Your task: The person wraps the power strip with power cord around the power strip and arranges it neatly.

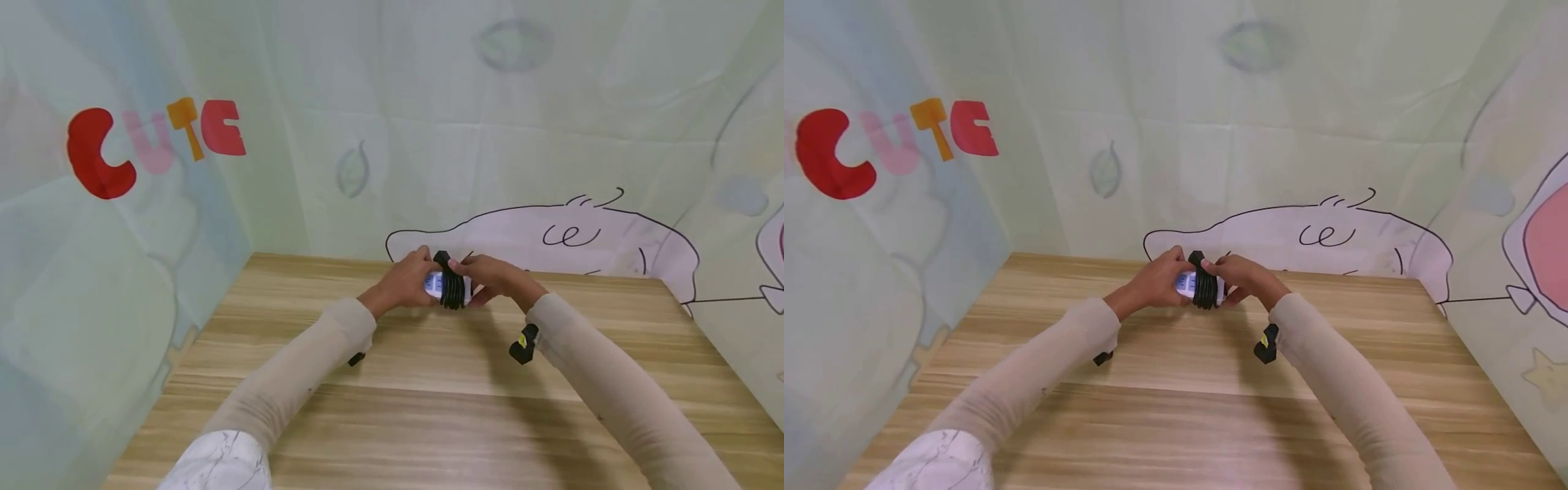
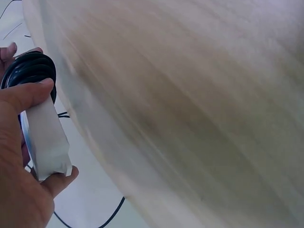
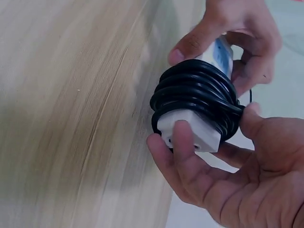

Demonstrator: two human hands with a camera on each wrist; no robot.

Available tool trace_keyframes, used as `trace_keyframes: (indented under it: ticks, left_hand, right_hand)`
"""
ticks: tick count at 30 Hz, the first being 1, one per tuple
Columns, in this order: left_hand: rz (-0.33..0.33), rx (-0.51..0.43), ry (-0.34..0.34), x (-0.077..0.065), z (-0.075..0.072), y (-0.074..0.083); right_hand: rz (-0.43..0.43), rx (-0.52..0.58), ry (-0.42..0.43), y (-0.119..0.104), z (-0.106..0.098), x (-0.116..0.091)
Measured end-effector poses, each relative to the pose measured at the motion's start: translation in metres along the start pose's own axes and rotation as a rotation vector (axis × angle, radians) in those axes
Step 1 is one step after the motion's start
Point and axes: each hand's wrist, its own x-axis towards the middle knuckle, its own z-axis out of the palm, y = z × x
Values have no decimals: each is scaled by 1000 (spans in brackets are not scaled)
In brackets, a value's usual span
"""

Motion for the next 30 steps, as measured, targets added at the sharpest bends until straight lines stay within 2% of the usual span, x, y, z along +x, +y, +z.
trace_keyframes:
  ticks: [2, 4, 8, 9, 12, 15, 16, 19, 22, 25, 30]
  left_hand:
    - [-14, -6, 16, 9, 21, -17]
    - [-18, -51, 19, 19, 40, -37]
    - [-53, -106, 2, 20, 38, -34]
    - [-69, -81, -11, 18, 34, -28]
    - [-81, -98, -13, 20, 34, -26]
    - [-100, -99, -26, 22, 33, -24]
    - [-93, -119, -18, 24, 34, -28]
    - [-123, -121, -49, 20, 20, -21]
    - [-144, -140, -78, 18, 8, -17]
    - [-121, -149, -95, 23, 11, -27]
    - [-146, -150, -218, 24, 1, -27]
  right_hand:
    - [-1, 62, -32, 4, -1, 4]
    - [-8, 100, -57, 8, -3, 7]
    - [-16, 127, -83, 13, -6, 13]
    - [-12, 127, -84, 13, -7, 13]
    - [9, 112, -68, 12, -7, 11]
    - [22, 40, -12, 9, -6, 9]
    - [20, 10, 8, 7, -5, 9]
    - [14, -74, 65, 0, -3, 12]
    - [37, -89, 118, -8, -1, 16]
    - [75, -85, 164, -15, 0, 17]
    - [131, -113, 182, -14, 9, 18]
